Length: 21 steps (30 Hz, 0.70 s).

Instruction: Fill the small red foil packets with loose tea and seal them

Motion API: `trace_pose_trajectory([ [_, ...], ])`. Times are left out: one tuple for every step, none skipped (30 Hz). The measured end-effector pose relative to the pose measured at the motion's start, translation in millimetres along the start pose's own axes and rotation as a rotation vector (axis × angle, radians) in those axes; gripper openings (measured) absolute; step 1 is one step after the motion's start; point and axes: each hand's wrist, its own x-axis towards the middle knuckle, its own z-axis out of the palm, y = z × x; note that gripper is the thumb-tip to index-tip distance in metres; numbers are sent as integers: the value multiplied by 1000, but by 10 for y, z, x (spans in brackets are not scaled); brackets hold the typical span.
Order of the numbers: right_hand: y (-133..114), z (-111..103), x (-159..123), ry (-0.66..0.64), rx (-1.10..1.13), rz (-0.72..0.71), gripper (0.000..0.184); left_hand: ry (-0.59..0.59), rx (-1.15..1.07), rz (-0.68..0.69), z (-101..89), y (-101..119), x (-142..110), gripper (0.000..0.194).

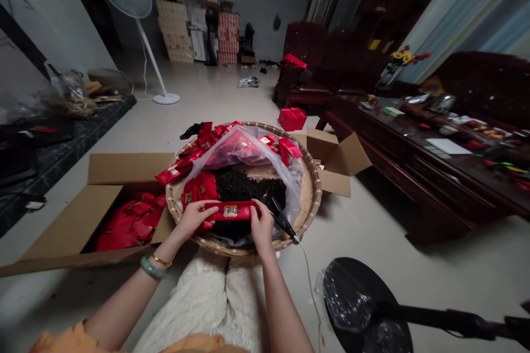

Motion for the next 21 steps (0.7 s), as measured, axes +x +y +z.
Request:
trace_pose_trajectory([
  [4, 45, -13, 33, -53, -24, 37, 5, 40, 5, 7, -17, 2, 38],
  [9, 95, -33, 63, -103, -44, 41, 17, 63, 22, 25, -46, 0, 37],
  [14, 147, -56, 85, -145, -58, 45, 35, 68, 44, 49, -87, -7, 35],
  [18, 196, -83, 99, -176, -67, 49, 56, 59, 66, 77, -137, -17, 33],
  [21, 240, -109, 111, -197, -74, 51, 80, 43, 86, 108, -193, -28, 32],
  [23, 275, -134, 120, -212, -85, 53, 106, 27, 101, 139, -253, -41, 32],
  [23, 302, -156, 130, -227, -100, 55, 126, 26, 111, 169, -312, -53, 33],
  [20, 319, -174, 142, -241, -117, 56, 149, 32, 122, 198, -368, -63, 33],
  [16, 328, -187, 153, -255, -134, 57, 172, 44, 137, 225, -417, -71, 32],
  [10, 331, -195, 162, -266, -150, 57, 195, 63, 158, 249, -456, -76, 31],
  [3, 328, -199, 170, -273, -164, 56, 222, 83, 183, 268, -485, -78, 30],
  [-7, 320, -200, 177, -275, -177, 55, 248, 106, 210, 283, -503, -77, 29],
  [-18, 310, -199, 181, -272, -189, 53, 275, 129, 233, 293, -510, -74, 27],
  [-30, 299, -199, 184, -263, -203, 51, 300, 151, 253, 298, -508, -70, 27],
  [-45, 287, -199, 185, -252, -218, 48, 322, 176, 269, 299, -499, -67, 26],
  [-59, 276, -201, 186, -241, -233, 46, 340, 206, 281, 296, -485, -66, 26],
  [-73, 267, -204, 185, -233, -247, 45, 354, 240, 291, 291, -470, -70, 25],
  [-85, 260, -208, 183, -228, -259, 43, 360, 277, 299, 286, -454, -78, 24],
  [-94, 256, -212, 179, -229, -267, 42, 357, 315, 306, 283, -440, -91, 23],
  [-99, 255, -215, 176, -231, -271, 42, 344, 350, 314, 282, -429, -109, 21],
  [-100, 256, -216, 176, -233, -269, 42, 322, 378, 324, 285, -422, -132, 20],
])
